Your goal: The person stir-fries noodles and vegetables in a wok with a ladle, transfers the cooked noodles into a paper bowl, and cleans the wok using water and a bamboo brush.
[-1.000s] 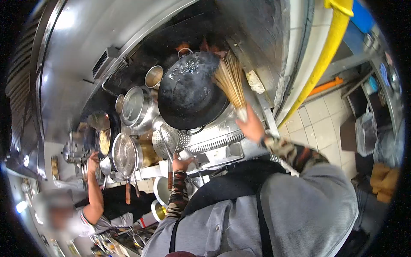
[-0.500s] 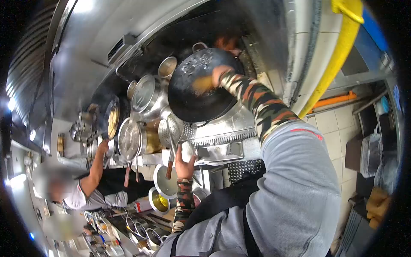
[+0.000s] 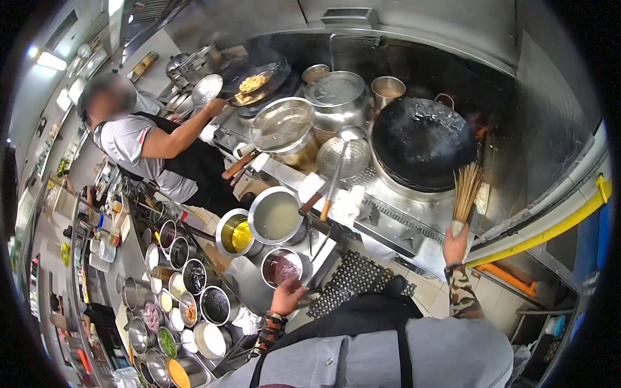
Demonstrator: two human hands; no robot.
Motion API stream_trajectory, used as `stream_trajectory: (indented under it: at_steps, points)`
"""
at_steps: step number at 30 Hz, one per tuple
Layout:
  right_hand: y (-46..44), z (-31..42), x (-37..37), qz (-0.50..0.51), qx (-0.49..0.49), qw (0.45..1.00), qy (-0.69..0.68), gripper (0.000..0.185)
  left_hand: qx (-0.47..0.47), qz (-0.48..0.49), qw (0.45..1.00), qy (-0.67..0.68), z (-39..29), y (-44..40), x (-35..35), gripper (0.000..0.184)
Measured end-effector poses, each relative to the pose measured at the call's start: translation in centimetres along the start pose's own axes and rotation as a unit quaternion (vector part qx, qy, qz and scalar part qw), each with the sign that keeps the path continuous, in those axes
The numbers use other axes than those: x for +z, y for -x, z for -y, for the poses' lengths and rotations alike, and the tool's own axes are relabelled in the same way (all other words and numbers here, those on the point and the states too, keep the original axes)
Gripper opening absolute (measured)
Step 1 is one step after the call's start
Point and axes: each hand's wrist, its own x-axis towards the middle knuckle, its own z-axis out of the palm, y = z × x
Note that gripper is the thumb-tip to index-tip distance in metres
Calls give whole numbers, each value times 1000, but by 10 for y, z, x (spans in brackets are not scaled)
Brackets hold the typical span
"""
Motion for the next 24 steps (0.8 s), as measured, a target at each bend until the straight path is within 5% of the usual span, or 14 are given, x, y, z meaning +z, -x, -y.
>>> stream_trajectory:
  at_steps: [2,4,6,12,14,16,18,19,20,22,24]
  points:
    - [8,20,-7,-12,-7,998,66,66,34,42,998,12,27,-12,6,53]
    - [18,43,-19,-23,-7,991,135,64,48,101,989,-95,-19,-6,-12,53]
    - [13,67,-30,5,78,981,176,70,83,94,990,-65,-19,-1,-15,53]
    - [13,15,-6,41,62,977,198,74,34,-14,998,-49,19,35,-29,52]
    - [26,45,-13,79,11,943,324,73,9,-42,993,-107,17,65,-32,54]
    - [39,76,-17,39,-263,899,347,67,-14,-55,993,-106,29,93,-23,54]
    - [61,64,-1,197,-379,894,138,47,-78,-54,991,-95,11,125,-11,53]
    - [77,43,14,425,-214,879,30,42,-94,-60,989,-97,7,138,-2,54]
    - [95,33,23,537,-175,825,-20,41,-108,-66,987,-100,3,151,7,55]
    - [122,2,38,552,-377,734,115,51,-133,-80,984,-86,-1,174,29,56]
    - [128,-77,81,479,-409,725,281,76,-168,-82,980,-68,-5,201,53,55]
